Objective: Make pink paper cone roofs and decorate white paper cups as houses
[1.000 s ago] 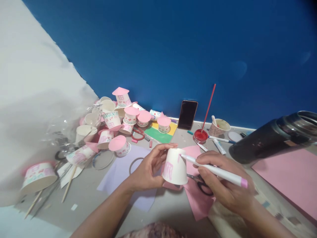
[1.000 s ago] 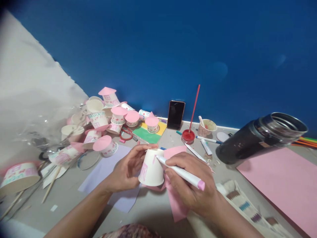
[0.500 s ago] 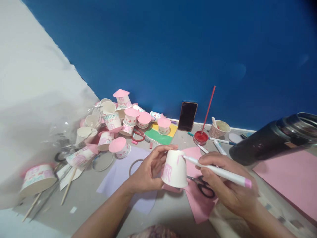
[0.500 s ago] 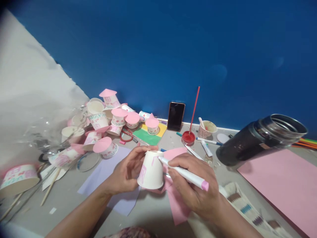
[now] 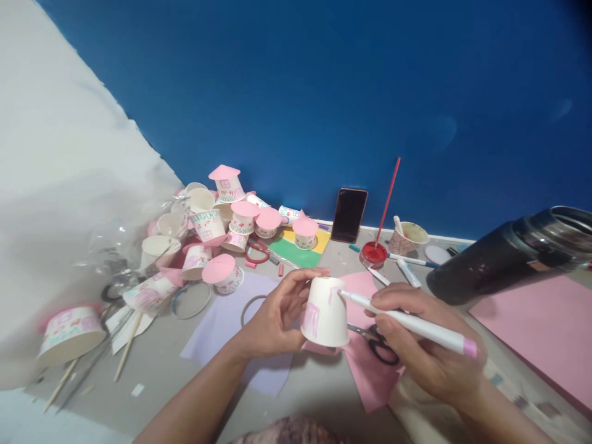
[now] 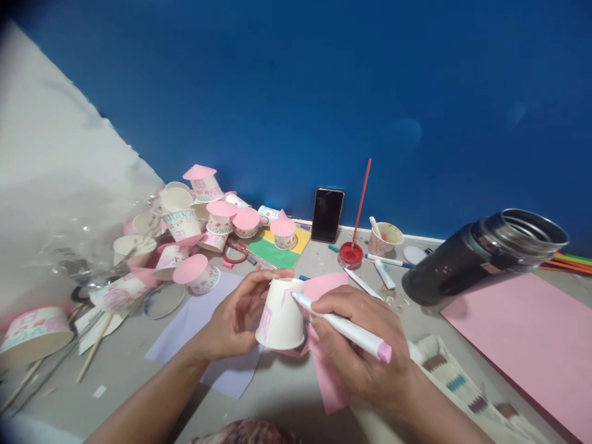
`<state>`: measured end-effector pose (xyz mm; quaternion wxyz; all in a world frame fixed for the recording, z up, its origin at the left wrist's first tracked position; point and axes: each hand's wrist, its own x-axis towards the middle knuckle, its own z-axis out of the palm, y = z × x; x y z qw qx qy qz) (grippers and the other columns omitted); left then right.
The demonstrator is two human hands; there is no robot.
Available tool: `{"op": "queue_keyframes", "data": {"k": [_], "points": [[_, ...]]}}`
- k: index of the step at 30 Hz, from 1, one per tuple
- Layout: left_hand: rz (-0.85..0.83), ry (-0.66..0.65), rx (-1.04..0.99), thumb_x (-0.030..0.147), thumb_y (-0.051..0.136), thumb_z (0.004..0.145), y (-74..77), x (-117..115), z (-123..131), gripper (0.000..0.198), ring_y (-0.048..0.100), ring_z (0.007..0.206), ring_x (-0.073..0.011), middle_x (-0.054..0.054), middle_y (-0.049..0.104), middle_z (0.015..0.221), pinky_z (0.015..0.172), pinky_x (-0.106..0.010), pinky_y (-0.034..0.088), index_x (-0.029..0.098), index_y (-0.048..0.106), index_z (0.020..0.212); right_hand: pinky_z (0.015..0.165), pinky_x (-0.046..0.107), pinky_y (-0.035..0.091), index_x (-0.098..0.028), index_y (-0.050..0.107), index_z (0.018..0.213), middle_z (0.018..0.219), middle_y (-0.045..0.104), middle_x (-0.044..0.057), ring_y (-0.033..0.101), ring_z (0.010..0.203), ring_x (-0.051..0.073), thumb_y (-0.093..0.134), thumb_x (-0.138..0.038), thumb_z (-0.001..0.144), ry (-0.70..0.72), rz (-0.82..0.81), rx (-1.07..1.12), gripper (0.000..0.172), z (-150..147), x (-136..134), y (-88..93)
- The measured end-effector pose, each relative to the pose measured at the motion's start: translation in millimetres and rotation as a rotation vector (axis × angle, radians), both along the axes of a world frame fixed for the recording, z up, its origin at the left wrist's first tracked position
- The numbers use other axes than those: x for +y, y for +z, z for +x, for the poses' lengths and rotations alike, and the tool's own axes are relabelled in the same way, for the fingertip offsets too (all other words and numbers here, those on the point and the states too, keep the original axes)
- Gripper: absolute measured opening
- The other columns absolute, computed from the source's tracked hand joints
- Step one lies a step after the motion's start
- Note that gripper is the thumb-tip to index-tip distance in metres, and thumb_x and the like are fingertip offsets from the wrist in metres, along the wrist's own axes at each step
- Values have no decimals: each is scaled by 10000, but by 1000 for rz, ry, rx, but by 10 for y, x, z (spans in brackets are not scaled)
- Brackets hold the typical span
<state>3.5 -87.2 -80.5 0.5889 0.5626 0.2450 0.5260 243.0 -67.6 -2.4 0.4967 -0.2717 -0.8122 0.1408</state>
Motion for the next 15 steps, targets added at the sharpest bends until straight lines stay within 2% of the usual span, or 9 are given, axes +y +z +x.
{"op": "queue_keyframes", "data": {"k": [8, 15], "points": [[20, 7, 45, 67, 835, 730, -10, -6, 0, 776, 473, 1462, -304, -146, 464, 1561, 1184, -401, 397, 304, 535, 1405, 630, 211, 582, -200, 663, 954, 772, 773, 21, 753, 679, 147, 597, -114, 934, -12, 15, 16, 110, -63, -6, 15], [1, 10, 26, 94, 828, 750, 3, -21, -4, 742, 502, 1437, -297, -145, 472, 1556, 1147, -396, 433, 313, 540, 1398, 553, 204, 540, -200, 660, 901, 709, 752, 3, 701, 579, 126, 593, -128, 930, -57, -4, -14, 102, -49, -16, 56]]}}
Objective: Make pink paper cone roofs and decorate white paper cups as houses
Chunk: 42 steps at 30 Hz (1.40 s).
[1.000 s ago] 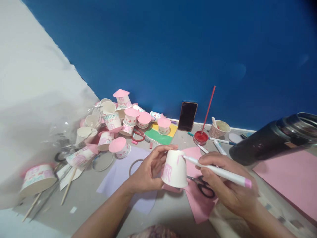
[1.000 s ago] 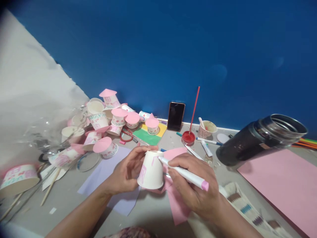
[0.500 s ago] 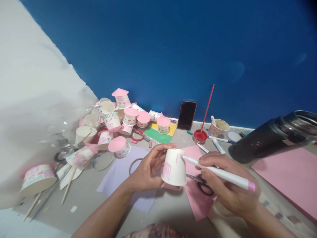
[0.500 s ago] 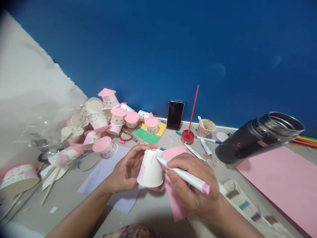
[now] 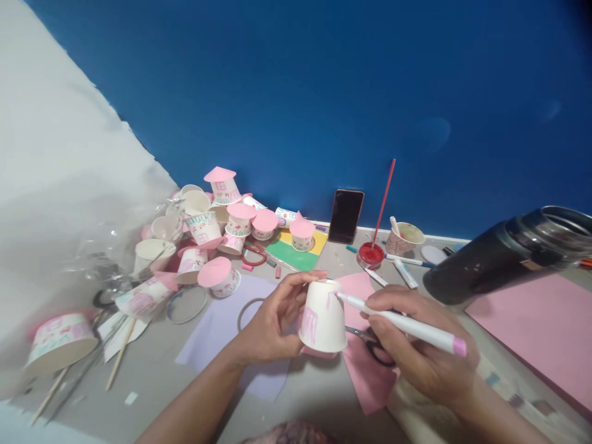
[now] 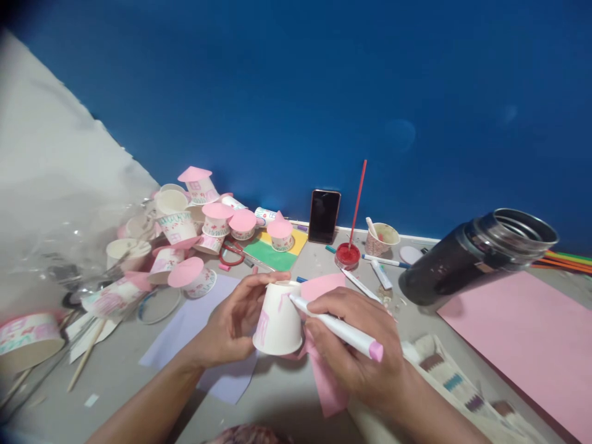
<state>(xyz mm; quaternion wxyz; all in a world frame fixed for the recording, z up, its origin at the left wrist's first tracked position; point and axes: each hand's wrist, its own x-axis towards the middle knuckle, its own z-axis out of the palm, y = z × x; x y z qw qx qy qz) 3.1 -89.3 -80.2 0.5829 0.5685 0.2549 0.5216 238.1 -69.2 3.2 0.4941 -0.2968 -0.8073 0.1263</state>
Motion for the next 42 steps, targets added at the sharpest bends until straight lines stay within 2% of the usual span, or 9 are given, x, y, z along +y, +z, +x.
{"op": "queue_keyframes", "data": {"k": [8, 18, 26, 35, 42], "points": [[-3, -1, -25, 121, 842, 745, 1, 3, -1, 744, 499, 1434, -294, -140, 473, 1562, 1147, -391, 425, 313, 553, 1403, 488, 211, 521, -204, 667, 865, 686, 755, -3, 656, 476, 120, 602, -132, 912, -29, -45, -1, 108, 11, 9, 27], [-20, 11, -52, 178, 867, 739, 33, 7, 1, 715, 500, 1427, -311, -146, 510, 1528, 1139, -412, 430, 304, 574, 1379, 522, 251, 568, -213, 683, 875, 705, 764, 14, 680, 498, 147, 602, -160, 922, -35, -67, 29, 108, 41, 4, -21], [-35, 1, -92, 219, 909, 691, 46, 19, 16, 742, 503, 1422, -338, -138, 544, 1510, 1145, -458, 417, 301, 582, 1351, 487, 211, 532, -203, 680, 860, 703, 766, 3, 682, 499, 130, 612, -127, 890, -41, -44, 38, 106, 28, 0, 39], [-73, -17, -109, 256, 895, 713, 64, 12, 41, 694, 541, 1384, -345, -174, 551, 1488, 1091, -453, 459, 278, 584, 1333, 506, 253, 545, -216, 705, 896, 731, 759, 8, 663, 496, 143, 647, -178, 914, -29, -136, 93, 72, 63, -15, -123], [-88, -6, -102, 222, 915, 688, 76, -4, 46, 715, 550, 1382, -345, -172, 552, 1501, 1112, -469, 445, 281, 581, 1317, 500, 246, 535, -229, 712, 897, 723, 758, -3, 667, 489, 141, 647, -187, 908, -24, -152, 71, 78, 78, -18, -112]]}}
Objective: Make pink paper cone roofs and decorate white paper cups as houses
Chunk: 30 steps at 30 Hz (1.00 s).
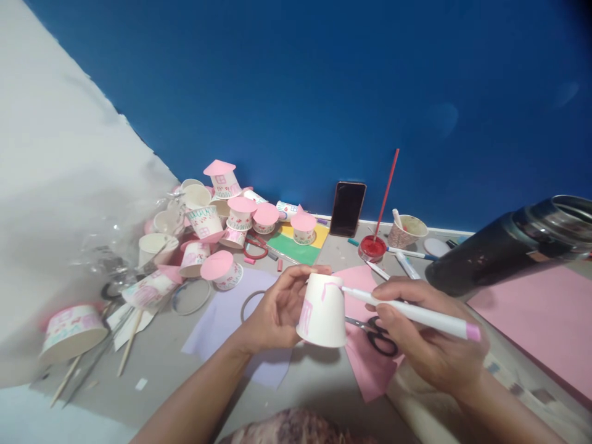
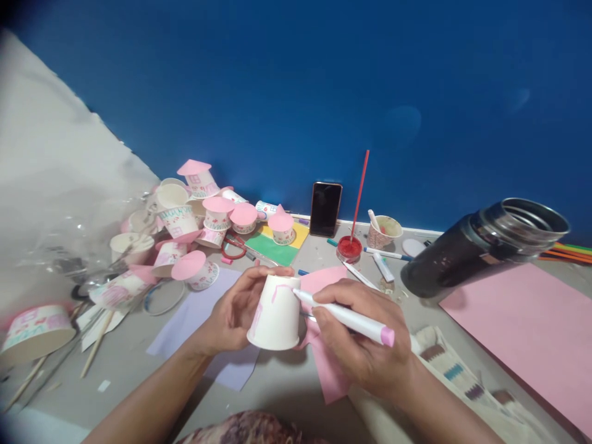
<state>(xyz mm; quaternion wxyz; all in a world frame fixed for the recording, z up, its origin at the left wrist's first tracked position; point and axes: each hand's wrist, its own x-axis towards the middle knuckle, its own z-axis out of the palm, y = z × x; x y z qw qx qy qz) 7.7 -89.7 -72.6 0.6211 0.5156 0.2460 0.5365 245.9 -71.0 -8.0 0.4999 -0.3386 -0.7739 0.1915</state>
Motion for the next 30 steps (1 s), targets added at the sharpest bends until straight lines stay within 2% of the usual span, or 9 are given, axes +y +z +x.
{"op": "queue_keyframes", "data": {"k": [9, 13, 20, 25, 30], "points": [[7, 14, -9, 187, 897, 696, -8, 6, -3, 706, 517, 1419, -347, -170, 553, 1501, 1148, -461, 412, 279, 586, 1323, 505, 233, 524, -228, 697, 929, 730, 743, -11, 657, 493, 123, 638, -156, 913, 37, -2, 2, 95, -5, -33, -5], [12, 25, -2, 187, 875, 736, 12, 7, -2, 654, 531, 1404, -341, -176, 550, 1493, 1146, -473, 414, 277, 588, 1317, 514, 244, 543, -221, 689, 903, 717, 749, -3, 677, 503, 140, 618, -151, 908, 62, 9, -16, 100, -16, -31, 55], [-13, 44, 14, 220, 918, 685, 6, 16, -5, 704, 542, 1399, -343, -178, 573, 1469, 1153, -475, 410, 268, 571, 1295, 478, 240, 539, -217, 687, 883, 693, 754, 2, 662, 469, 142, 606, -121, 885, 50, 52, -39, 125, -43, -25, 118], [42, 42, 30, 200, 906, 689, -41, 14, 5, 730, 542, 1392, -343, -180, 547, 1496, 1135, -464, 433, 264, 565, 1332, 526, 247, 561, -222, 676, 916, 714, 761, 11, 733, 597, 177, 624, -121, 879, 76, 80, -27, 119, -27, -39, 84], [69, 42, 35, 135, 879, 713, -83, 4, 19, 736, 569, 1360, -323, -170, 523, 1519, 1101, -443, 458, 288, 552, 1354, 588, 272, 583, -239, 639, 1000, 744, 774, 7, 744, 640, 180, 603, -100, 905, 131, 128, -61, 172, -40, -59, 75]]}}
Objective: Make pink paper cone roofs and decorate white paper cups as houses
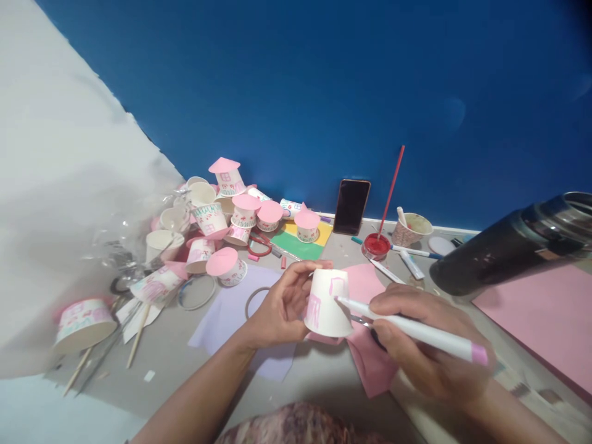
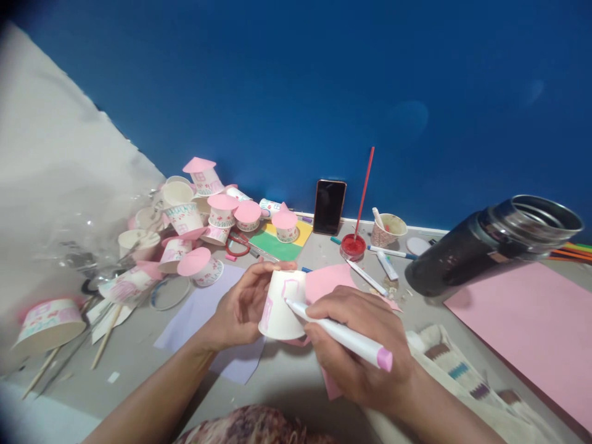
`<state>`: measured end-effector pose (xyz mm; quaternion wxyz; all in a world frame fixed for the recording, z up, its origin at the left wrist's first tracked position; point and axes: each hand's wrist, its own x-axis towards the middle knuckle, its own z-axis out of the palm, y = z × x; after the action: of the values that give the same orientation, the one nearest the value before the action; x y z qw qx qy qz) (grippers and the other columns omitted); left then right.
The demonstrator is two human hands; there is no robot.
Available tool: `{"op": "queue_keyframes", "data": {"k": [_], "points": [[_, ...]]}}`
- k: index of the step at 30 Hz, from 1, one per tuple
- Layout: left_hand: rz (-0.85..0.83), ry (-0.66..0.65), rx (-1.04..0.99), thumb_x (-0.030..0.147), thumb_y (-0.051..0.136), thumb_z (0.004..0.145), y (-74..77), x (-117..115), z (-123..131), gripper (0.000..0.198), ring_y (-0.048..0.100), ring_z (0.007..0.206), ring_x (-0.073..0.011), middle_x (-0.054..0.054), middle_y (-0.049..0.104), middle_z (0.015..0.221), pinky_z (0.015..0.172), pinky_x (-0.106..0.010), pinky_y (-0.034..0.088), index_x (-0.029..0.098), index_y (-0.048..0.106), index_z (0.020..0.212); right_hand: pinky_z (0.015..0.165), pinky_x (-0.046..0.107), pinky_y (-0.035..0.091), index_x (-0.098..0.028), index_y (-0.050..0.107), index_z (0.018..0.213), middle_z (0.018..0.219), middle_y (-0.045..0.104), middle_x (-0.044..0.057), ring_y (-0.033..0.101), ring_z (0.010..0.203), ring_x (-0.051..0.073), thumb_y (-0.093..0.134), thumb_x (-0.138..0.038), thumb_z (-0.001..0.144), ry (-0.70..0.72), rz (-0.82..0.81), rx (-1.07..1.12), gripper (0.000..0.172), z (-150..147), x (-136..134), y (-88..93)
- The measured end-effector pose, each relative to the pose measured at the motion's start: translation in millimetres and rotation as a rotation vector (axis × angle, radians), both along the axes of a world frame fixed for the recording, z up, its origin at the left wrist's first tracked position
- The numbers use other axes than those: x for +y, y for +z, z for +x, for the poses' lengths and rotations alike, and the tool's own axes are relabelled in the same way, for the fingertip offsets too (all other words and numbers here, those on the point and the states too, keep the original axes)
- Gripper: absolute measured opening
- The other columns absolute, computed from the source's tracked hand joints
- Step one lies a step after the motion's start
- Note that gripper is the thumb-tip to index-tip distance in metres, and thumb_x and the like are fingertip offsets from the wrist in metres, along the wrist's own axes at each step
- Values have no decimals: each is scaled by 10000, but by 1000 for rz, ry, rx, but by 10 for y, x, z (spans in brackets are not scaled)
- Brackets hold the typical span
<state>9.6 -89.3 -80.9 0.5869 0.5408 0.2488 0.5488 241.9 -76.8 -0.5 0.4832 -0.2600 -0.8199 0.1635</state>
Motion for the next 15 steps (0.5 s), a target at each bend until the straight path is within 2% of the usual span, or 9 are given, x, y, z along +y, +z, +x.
{"op": "queue_keyframes", "data": {"k": [9, 15], "points": [[28, -6, -8, 77, 850, 721, -23, -13, -4, 769, 565, 1360, -302, -158, 504, 1534, 1090, -405, 469, 308, 540, 1387, 628, 279, 608, -245, 651, 1000, 780, 792, 13, 756, 655, 184, 610, -116, 920, -28, 32, -26, 158, -33, -39, -25], [41, -9, -16, 52, 864, 692, -4, -11, 1, 790, 542, 1388, -302, -148, 511, 1523, 1108, -389, 453, 307, 558, 1374, 569, 248, 574, -205, 657, 948, 692, 763, 10, 721, 579, 160, 614, -107, 916, -57, 67, -21, 111, -28, -24, 33]]}}
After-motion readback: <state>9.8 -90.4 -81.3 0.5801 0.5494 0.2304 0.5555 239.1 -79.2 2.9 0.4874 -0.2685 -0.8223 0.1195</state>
